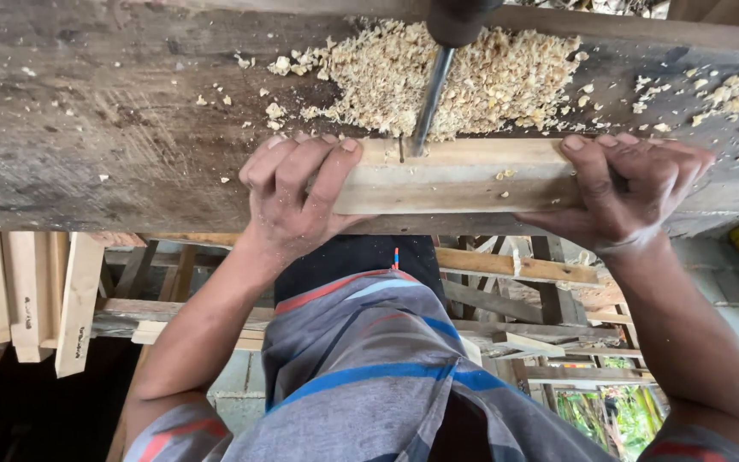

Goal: Drilling a hole into a wooden block using a fixed drill bit.

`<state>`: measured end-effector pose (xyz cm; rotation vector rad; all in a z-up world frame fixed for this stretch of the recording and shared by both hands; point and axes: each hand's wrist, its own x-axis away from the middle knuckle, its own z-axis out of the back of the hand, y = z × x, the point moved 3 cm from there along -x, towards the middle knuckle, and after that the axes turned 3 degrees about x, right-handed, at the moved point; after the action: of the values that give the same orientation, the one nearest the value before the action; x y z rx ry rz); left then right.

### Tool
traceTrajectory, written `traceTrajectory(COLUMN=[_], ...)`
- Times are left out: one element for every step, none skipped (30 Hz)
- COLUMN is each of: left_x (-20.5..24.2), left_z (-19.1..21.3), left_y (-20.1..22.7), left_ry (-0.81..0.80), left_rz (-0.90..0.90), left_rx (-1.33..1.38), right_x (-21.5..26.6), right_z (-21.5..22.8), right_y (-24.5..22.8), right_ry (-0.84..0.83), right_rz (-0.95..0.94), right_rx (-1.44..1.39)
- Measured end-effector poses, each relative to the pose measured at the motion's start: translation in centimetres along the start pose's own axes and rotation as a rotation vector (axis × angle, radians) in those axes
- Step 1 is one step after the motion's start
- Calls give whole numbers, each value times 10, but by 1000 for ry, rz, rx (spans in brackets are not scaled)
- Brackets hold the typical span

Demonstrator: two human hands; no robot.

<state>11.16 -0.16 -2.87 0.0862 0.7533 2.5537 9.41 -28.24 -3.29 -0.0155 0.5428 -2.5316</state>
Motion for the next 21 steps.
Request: traceTrajectory(left_x=[-6, -11, -16, -18, -20, -20, -14, -6, 2, 3, 3, 7, 4, -2, -8, -12, -17, -20, -9, 3, 13], left_z=[1, 2, 3, 4, 5, 6, 2, -1, -3, -3, -4, -4, 0, 1, 3, 3, 3, 5, 1, -3, -8], left_y=[-4, -6, -8, -9, -9, -10, -8, -6, -3, -2, -1, 2, 1, -1, -4, -6, -7, -9, -7, -4, -1], left_ry=[-2, -19, -36, -34, -57, -81, -81, -50, -19, -14, -6, -10, -15, -37, -58, -56, -42, -32, -34, -25, -17], left_rz=[-2, -40, -78, -83, -92, -97, -98, -51, -5, -13, 7, 41, 46, 17, -13, -9, -35, -63, -62, -20, 22], left_rx=[4, 3, 2, 3, 13, 20, 16, 16, 16, 15, -14, -35, -28, -28, -29, -27, -14, -7, -12, -32, -53], right_x=[-2, -4, -6, -6, -7, -7, -7, -6, -5, -6, -8, -7, -3, 0, 4, -2, -7, -12, -11, -10, -8], right_z=[0, 0, 0, 0, 1, 0, 0, 0, 1, 1, 0, 2, -2, -5, -9, -3, 0, 2, -1, -1, -1], right_y=[-3, -6, -8, -8, -8, -10, -7, -6, -5, -2, 0, 1, 0, 1, 3, -1, -5, -10, -6, -4, -1], right_ry=[-3, 15, 33, 36, 36, 38, 41, 27, 14, 20, 30, 24, 14, 61, 108, 105, 53, 8, 10, 23, 36], right_rz=[-4, -43, -83, -85, -89, -89, -88, -71, -53, -54, -15, 23, 20, 15, 10, 13, -36, -86, -85, -43, -1], right_rx=[2, -3, -8, -4, -5, -11, -12, -28, -43, -37, -21, -16, -19, -20, -21, -21, -19, -21, -25, -26, -28])
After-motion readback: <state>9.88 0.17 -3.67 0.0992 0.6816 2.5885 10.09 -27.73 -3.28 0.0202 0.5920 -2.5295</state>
